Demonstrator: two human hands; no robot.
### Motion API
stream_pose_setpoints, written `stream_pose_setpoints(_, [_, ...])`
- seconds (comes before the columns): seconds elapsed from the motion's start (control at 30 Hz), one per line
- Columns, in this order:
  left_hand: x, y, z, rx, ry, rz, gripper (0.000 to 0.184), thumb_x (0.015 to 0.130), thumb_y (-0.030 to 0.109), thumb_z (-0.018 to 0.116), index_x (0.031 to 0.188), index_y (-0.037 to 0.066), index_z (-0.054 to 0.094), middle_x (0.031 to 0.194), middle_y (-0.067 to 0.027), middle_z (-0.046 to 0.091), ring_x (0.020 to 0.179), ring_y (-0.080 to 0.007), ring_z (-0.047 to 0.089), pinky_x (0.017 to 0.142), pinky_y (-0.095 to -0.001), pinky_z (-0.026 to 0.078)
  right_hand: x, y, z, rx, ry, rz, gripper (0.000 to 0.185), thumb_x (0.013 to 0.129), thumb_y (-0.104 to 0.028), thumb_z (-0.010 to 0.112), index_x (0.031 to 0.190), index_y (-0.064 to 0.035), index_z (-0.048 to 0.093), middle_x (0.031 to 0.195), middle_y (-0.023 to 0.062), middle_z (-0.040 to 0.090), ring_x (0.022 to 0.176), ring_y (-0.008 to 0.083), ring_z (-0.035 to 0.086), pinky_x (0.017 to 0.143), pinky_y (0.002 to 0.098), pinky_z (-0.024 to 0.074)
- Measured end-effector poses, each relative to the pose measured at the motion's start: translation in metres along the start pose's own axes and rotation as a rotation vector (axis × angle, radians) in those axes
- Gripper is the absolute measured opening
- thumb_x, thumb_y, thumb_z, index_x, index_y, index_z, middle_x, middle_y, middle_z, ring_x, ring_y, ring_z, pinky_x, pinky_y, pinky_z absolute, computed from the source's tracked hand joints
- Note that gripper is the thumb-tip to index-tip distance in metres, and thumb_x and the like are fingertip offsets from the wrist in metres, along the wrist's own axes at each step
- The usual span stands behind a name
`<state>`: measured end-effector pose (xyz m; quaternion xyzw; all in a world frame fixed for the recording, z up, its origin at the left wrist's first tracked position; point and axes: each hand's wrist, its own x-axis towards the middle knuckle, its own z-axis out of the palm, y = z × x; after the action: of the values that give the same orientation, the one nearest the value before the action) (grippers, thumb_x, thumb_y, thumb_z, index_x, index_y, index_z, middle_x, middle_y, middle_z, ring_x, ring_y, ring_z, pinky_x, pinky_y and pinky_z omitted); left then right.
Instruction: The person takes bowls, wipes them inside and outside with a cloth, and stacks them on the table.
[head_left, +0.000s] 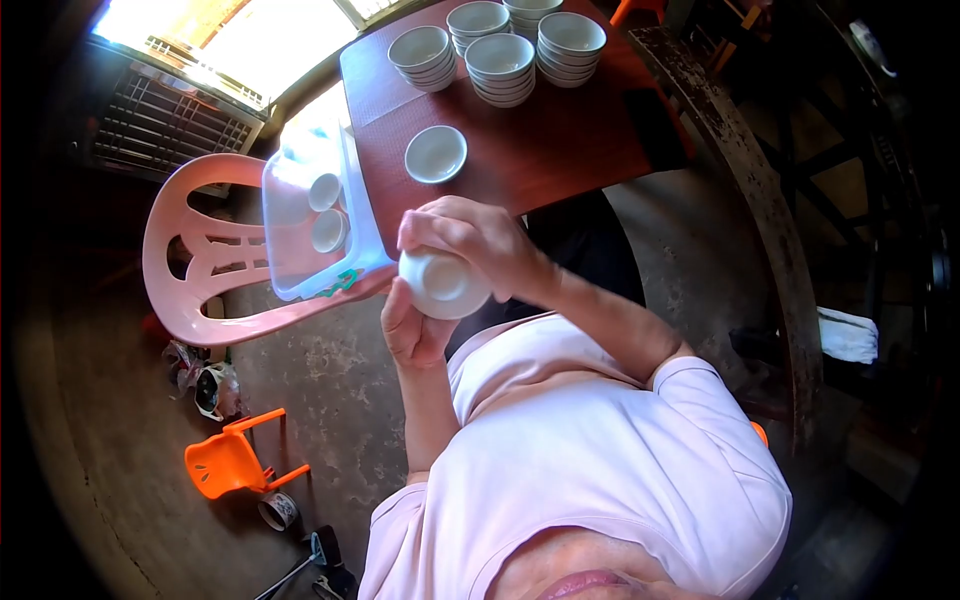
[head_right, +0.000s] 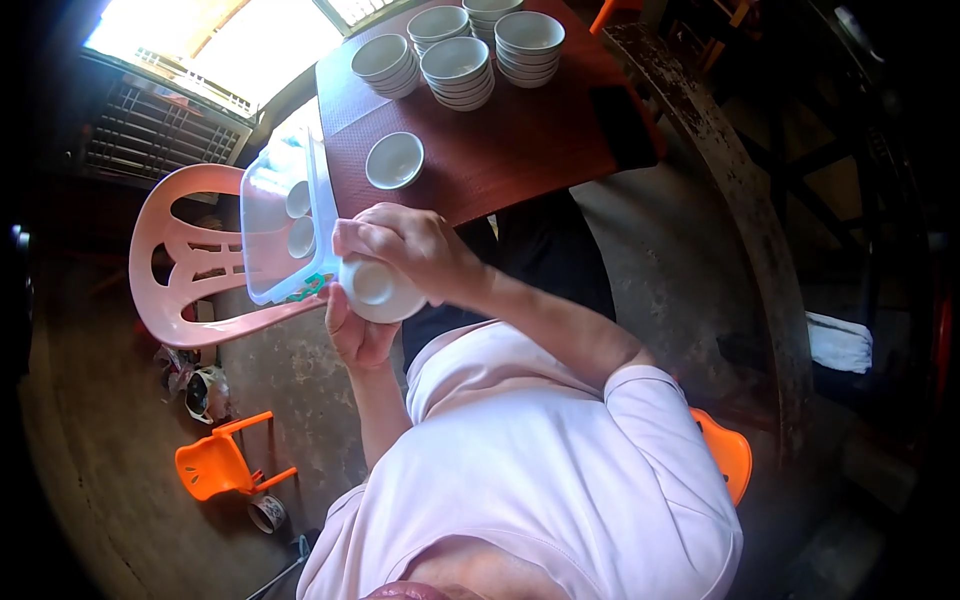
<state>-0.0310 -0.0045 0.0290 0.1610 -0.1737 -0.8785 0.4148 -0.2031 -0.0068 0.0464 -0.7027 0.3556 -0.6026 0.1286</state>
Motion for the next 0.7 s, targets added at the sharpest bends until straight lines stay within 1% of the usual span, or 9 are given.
stream_pose_setpoints(0.03, [0.003, -0.001, -0.008, -0.457, -0.132, -0.061, 0.055, 0.094, 0.034, 0.054, 0.139, 0.008, 0.037, 0.14, -0.0145, 0.044, 0.133, -0.0324, 0.037, 0.107, -0.0593, 0.029, -0.008, -0.008, 0.008, -0.114, 0.131, -0.074, 0.024, 0.092, -0.016, 0.053, 0.114, -0.0084, 0.056, 0.108, 0.0104, 0.062, 0.098, 0.0324, 0.062, 0.086, 0.0396, 0.0506])
stream_pose_setpoints(0.13, [0.008, 0.001, -0.02, -0.716, -0.098, -0.052, 0.056, 0.095, 0.037, 0.053, 0.139, 0.007, 0.035, 0.142, -0.0143, 0.041, 0.133, -0.031, 0.038, 0.106, -0.0572, 0.031, -0.035, -0.029, 0.021, -0.253, 0.167, -0.005, 0.033, 0.088, -0.024, 0.059, 0.118, -0.0119, 0.052, 0.117, 0.013, 0.056, 0.118, 0.0366, 0.05, 0.097, 0.0473, 0.0433])
stream_pose_setpoints(0.23, [0.008, -0.009, -0.014, -0.899, -0.235, -0.153, 0.055, 0.091, 0.028, 0.061, 0.138, 0.008, 0.04, 0.137, -0.0121, 0.047, 0.131, -0.0273, 0.04, 0.108, -0.0497, 0.032, -0.016, -0.03, 0.009, -0.295, 0.054, -0.137, 0.022, 0.088, -0.012, 0.057, 0.11, -0.0096, 0.056, 0.124, 0.0127, 0.053, 0.118, 0.0355, 0.05, 0.1, 0.0478, 0.0395])
stream_pose_setpoints(0.4, [0.0, -0.011, -0.019, -0.392, -0.14, -0.046, 0.052, 0.091, 0.027, 0.06, 0.137, 0.013, 0.04, 0.139, -0.01, 0.045, 0.132, -0.0275, 0.039, 0.109, -0.0518, 0.029, 0.045, -0.041, -0.026, 0.271, -0.41, 0.72, 0.034, 0.09, -0.033, 0.05, 0.095, -0.0054, 0.069, 0.091, 0.0074, 0.065, 0.085, 0.0191, 0.063, 0.075, 0.0305, 0.0494])
stream_pose_setpoints(0.47, [0.001, -0.014, -0.021, -0.363, -0.141, 0.018, 0.053, 0.094, 0.029, 0.055, 0.14, 0.009, 0.036, 0.145, -0.0124, 0.039, 0.134, -0.0301, 0.036, 0.11, -0.0551, 0.026, 0.039, -0.034, -0.024, 0.387, -0.325, 0.861, 0.034, 0.092, -0.031, 0.048, 0.095, -0.0038, 0.067, 0.093, 0.0061, 0.065, 0.084, 0.0127, 0.061, 0.073, 0.0271, 0.0485])
stream_pose_setpoints(0.53, [0.003, -0.016, -0.014, -0.211, -0.088, 0.111, 0.056, 0.09, 0.022, 0.062, 0.139, 0.007, 0.037, 0.14, -0.0126, 0.045, 0.13, -0.0288, 0.042, 0.109, -0.0516, 0.029, 0.0, -0.008, 0.013, 0.384, 0.18, 0.488, 0.036, 0.096, -0.033, 0.044, 0.098, -0.0033, 0.064, 0.092, 0.0042, 0.063, 0.079, 0.0099, 0.06, 0.069, 0.0246, 0.0478])
stream_pose_setpoints(0.57, [0.007, -0.015, -0.009, 0.011, -0.127, 0.186, 0.055, 0.089, 0.019, 0.064, 0.137, 0.005, 0.039, 0.135, -0.013, 0.048, 0.125, -0.028, 0.046, 0.107, -0.0497, 0.033, 0.0, -0.026, 0.018, 0.672, 0.385, 0.747, 0.038, 0.099, -0.037, 0.042, 0.1, -0.0041, 0.061, 0.09, 0.0044, 0.062, 0.076, 0.0087, 0.059, 0.065, 0.0238, 0.0483])
stream_pose_setpoints(0.67, [0.006, -0.011, -0.01, 0.47, -0.13, 0.185, 0.052, 0.083, 0.012, 0.069, 0.128, -0.002, 0.046, 0.121, -0.014, 0.058, 0.111, -0.0249, 0.058, 0.098, -0.0428, 0.045, -0.006, -0.002, 0.017, 1.144, 0.438, 0.899, 0.041, 0.099, -0.042, 0.042, 0.098, -0.0058, 0.06, 0.087, 0.0042, 0.061, 0.075, 0.0083, 0.06, 0.067, 0.0246, 0.0498])
stream_pose_setpoints(0.7, [0.004, -0.005, -0.009, 0.531, -0.147, 0.096, 0.052, 0.082, 0.012, 0.07, 0.126, -0.003, 0.047, 0.12, -0.0139, 0.058, 0.109, -0.0247, 0.059, 0.097, -0.0421, 0.046, -0.002, 0.014, 0.013, 1.154, 0.313, 0.925, 0.041, 0.098, -0.044, 0.045, 0.095, -0.0057, 0.06, 0.083, 0.0043, 0.061, 0.064, 0.007, 0.059, 0.053, 0.0217, 0.0486])
